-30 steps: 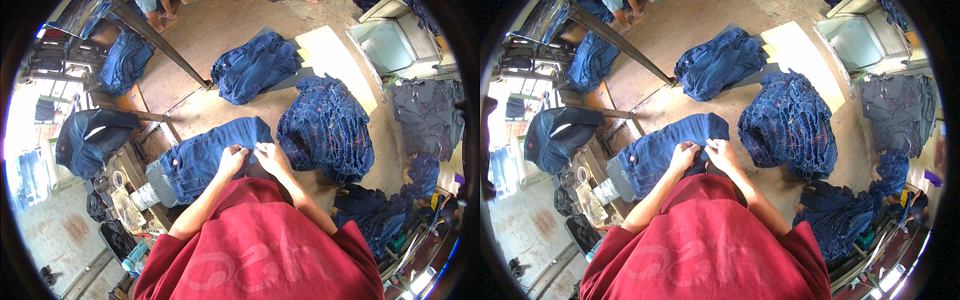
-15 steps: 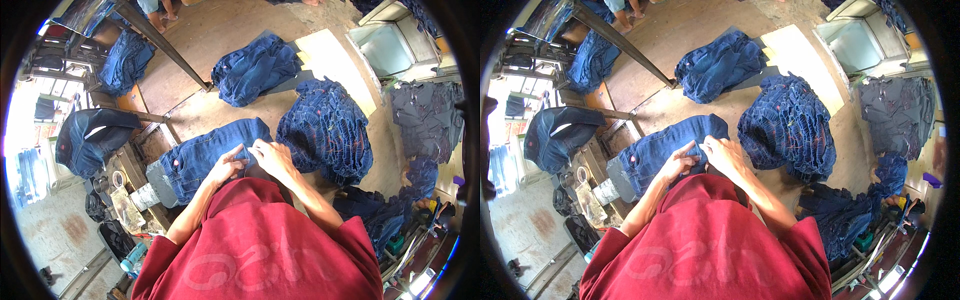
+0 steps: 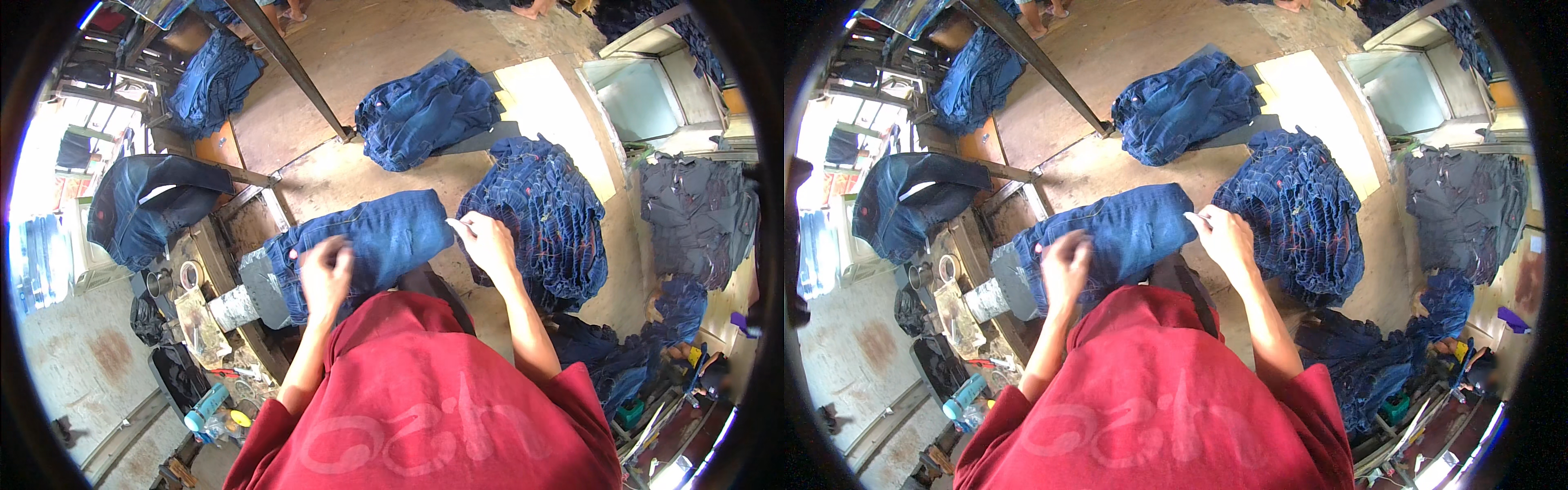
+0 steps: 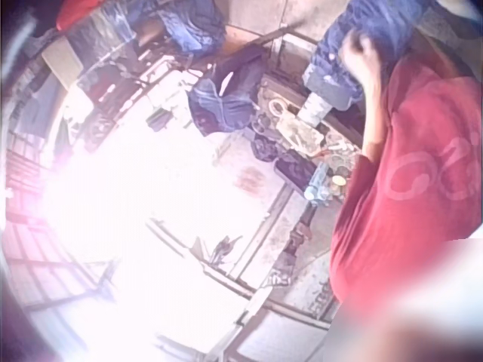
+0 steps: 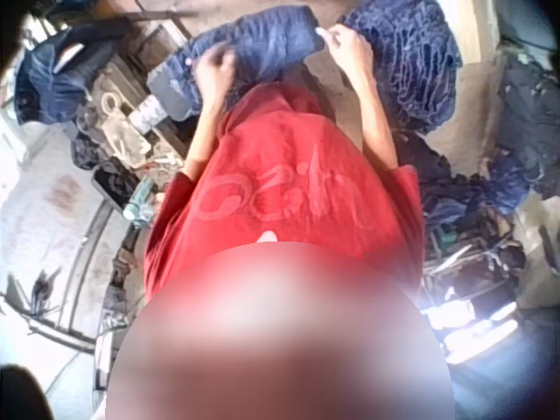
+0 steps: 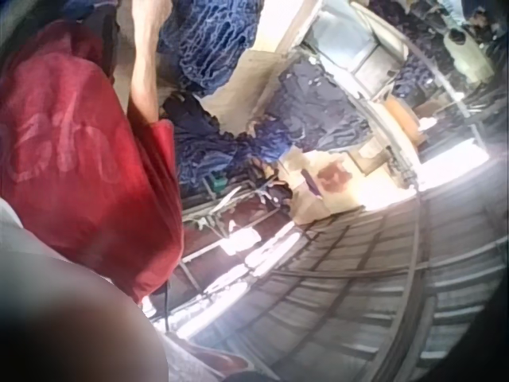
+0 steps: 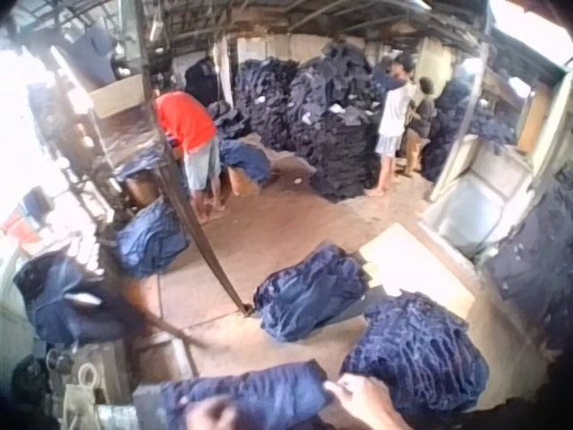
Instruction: The person repeatedly picks up pairs of blue jeans from a pile, lays them on a table, and uses a white marker to draw lines on the fabric. After marking, the jeans are placed back on the pile. The process is repeated for multiple pairs.
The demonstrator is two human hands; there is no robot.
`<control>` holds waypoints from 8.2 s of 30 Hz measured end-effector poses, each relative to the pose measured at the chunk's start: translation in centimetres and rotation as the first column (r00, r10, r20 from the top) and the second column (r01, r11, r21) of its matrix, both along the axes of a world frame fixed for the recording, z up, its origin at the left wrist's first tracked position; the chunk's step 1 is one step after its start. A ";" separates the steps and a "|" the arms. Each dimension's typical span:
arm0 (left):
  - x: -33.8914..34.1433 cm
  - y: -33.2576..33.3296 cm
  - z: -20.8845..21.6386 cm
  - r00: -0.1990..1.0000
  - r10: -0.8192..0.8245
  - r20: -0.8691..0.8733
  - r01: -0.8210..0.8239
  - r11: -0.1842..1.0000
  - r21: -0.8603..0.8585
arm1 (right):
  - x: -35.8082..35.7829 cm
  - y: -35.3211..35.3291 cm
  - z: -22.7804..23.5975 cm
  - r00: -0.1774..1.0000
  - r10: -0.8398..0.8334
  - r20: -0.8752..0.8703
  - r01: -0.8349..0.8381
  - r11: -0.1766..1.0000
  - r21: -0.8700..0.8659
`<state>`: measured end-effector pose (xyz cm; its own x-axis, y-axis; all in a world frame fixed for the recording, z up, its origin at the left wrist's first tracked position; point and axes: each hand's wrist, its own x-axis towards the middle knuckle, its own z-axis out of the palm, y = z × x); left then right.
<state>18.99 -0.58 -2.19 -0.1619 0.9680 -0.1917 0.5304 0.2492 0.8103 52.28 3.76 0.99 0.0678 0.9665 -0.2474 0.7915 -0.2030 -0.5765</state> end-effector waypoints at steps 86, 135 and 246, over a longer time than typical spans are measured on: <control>-9.6 -2.9 -2.8 -0.068 0.685 0.725 0.532 0.640 -0.555 | -16.3 -8.6 5.3 0.999 -0.019 -0.049 0.024 0.995 0.100; -9.8 -1.5 0.0 0.380 0.366 0.850 0.355 0.790 -0.499 | -19.9 -5.9 5.7 0.986 0.157 0.060 -0.167 0.956 0.241; 1.7 18.0 -10.9 0.660 -0.655 -0.367 0.677 0.731 -0.086 | -15.8 -3.8 -4.5 0.978 0.208 -0.003 -0.183 0.864 0.469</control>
<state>20.65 17.37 -13.13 0.4863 0.8503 -0.2012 0.7822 -0.3209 0.5340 36.48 -0.05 -3.51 -0.1352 0.9625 0.2351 0.7536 0.2540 -0.6063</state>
